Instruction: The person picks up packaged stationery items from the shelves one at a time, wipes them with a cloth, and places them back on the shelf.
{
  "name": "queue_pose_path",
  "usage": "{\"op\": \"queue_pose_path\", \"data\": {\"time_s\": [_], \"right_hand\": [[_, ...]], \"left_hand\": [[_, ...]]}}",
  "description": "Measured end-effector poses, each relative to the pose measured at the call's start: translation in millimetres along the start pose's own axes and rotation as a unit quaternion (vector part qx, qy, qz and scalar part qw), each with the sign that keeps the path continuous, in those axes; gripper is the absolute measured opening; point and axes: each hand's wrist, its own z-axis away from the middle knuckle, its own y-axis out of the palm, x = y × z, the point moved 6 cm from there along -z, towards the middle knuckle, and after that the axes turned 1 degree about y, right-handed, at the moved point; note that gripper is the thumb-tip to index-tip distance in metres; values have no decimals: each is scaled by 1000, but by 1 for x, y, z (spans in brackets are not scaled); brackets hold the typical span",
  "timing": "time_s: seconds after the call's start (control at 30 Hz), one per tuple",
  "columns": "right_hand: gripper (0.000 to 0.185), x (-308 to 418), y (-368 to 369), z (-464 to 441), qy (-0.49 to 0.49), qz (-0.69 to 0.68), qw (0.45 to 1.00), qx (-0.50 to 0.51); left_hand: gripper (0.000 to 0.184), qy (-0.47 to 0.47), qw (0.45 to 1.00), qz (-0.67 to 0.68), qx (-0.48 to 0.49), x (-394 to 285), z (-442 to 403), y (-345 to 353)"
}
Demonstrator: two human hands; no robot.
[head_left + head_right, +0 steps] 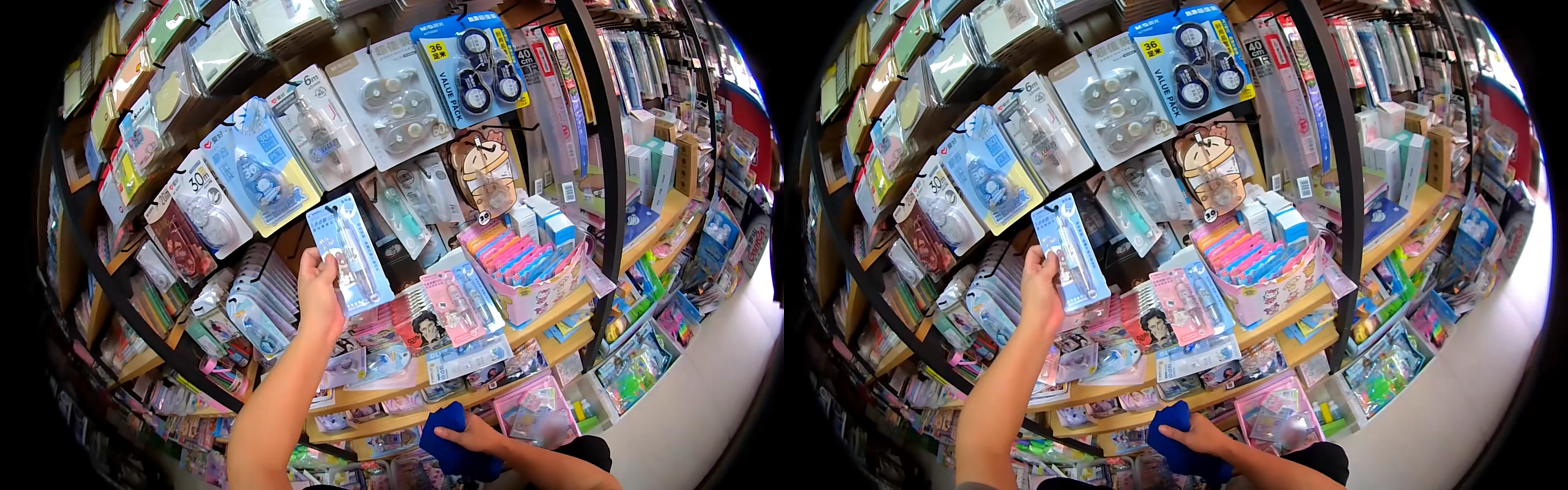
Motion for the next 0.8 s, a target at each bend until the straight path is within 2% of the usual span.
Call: {"op": "queue_pose_path", "data": {"time_s": [0.1, 0.2, 0.27, 0.4, 0.43, 0.47, 0.57, 0.6, 0.67, 0.7, 0.77, 0.8], "right_hand": [[50, -9, 0, -4, -8, -2, 1000, 2], [42, -3, -5, 1, 27, -65, 997, -29], [36, 14, -14, 7, -29, -204, 973, -102], [31, 40, -33, 23, -83, -377, 898, -211], [32, 22, -35, 15, -77, -426, 881, -188], [32, 23, -33, 18, -66, -422, 886, -182], [33, 40, -19, 28, -48, -346, 923, -159], [33, 44, -13, 29, -45, -311, 938, -149], [31, 42, -1, 24, -93, -247, 958, -115], [30, 46, 5, 24, -127, -221, 963, -92], [29, 34, 12, 21, -83, -157, 980, -86], [29, 21, 15, 18, -63, -123, 987, -78]], "left_hand": [[2, 5, 1000, 18, 10, -24, 31, 10], [5, 27, 1000, -9, 9, -38, 65, 12], [5, 23, 998, -61, -19, -12, 107, -9], [8, -86, 991, -90, -53, 51, 186, -42], [10, -113, 989, -86, -43, 65, 207, -43], [12, -139, 986, -81, -33, 78, 226, -40], [23, -109, 993, -41, 1, 100, 265, -15], [27, -111, 991, -68, 1, 104, 271, -13], [36, -113, 986, -121, 2, 109, 278, -14], [39, -137, 985, -102, -16, 114, 281, -20], [44, -184, 979, -66, -53, 128, 279, -36], [46, -163, 985, -45, -45, 130, 271, -41]]}}
